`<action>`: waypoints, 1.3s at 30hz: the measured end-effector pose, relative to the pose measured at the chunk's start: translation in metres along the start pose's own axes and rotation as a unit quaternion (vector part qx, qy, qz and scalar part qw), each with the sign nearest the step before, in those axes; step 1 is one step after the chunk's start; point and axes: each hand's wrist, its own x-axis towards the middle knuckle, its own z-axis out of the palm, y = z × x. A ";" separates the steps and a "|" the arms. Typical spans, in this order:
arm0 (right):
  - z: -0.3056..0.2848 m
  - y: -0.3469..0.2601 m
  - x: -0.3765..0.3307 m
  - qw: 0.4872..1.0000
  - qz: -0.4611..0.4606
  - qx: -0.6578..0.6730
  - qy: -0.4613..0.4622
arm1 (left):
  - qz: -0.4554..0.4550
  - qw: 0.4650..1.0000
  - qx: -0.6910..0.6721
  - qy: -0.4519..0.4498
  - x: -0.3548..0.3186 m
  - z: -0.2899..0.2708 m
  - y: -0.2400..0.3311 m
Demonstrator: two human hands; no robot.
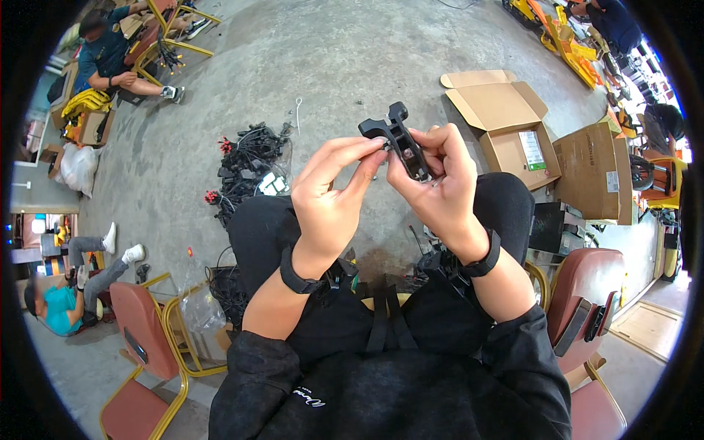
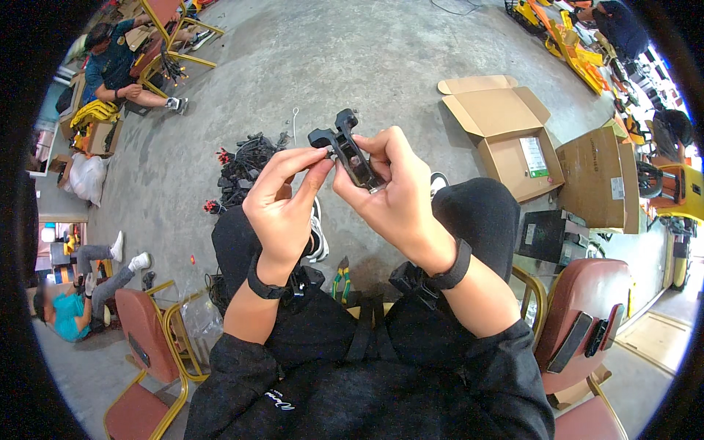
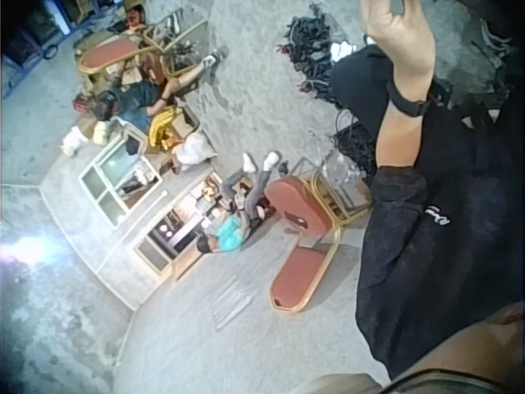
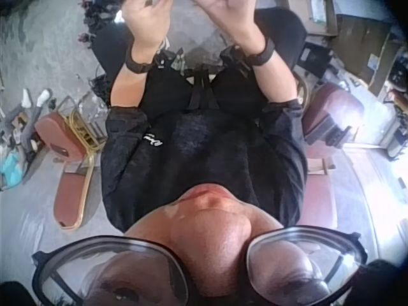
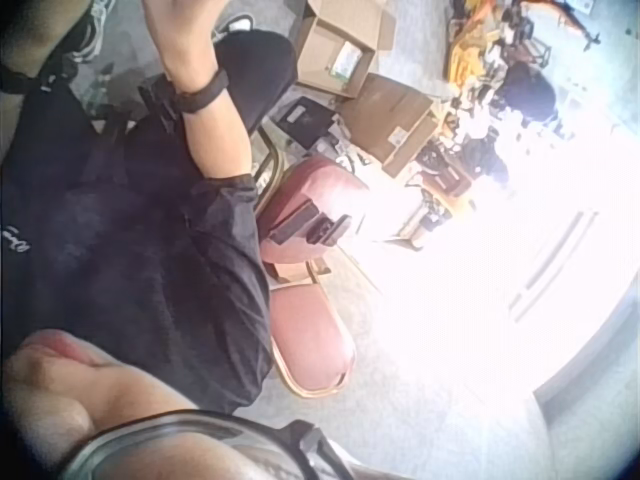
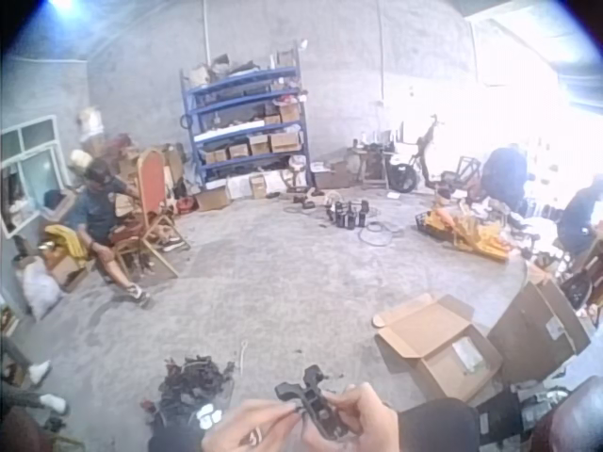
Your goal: The person sits on the floor and uses a screwdriver to tighten screws on a small black electronic component. They manipulate the device with both hands, adjusting its position and using the tool to secure parts.
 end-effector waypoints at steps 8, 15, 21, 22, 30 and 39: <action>0.000 -0.005 0.001 1.000 0.001 -0.003 -0.006 | -0.031 0.999 -0.037 0.021 0.000 0.002 0.001; 0.000 -0.007 0.001 1.000 0.003 0.012 -0.008 | -0.080 0.992 -0.094 0.024 -0.001 0.002 0.002; 0.000 -0.002 -0.002 0.999 0.024 0.017 -0.017 | -0.008 0.998 -0.065 0.024 -0.002 0.002 -0.003; 0.000 -0.003 -0.002 0.999 0.027 0.020 -0.017 | -0.002 0.998 -0.063 0.022 -0.001 0.002 -0.003; 0.002 -0.008 0.000 0.998 0.044 0.039 -0.017 | 0.087 0.996 -0.031 0.021 0.000 0.002 0.000; 0.001 -0.003 0.000 0.999 0.030 0.038 -0.001 | -0.063 0.994 -0.088 0.001 -0.003 -0.005 0.007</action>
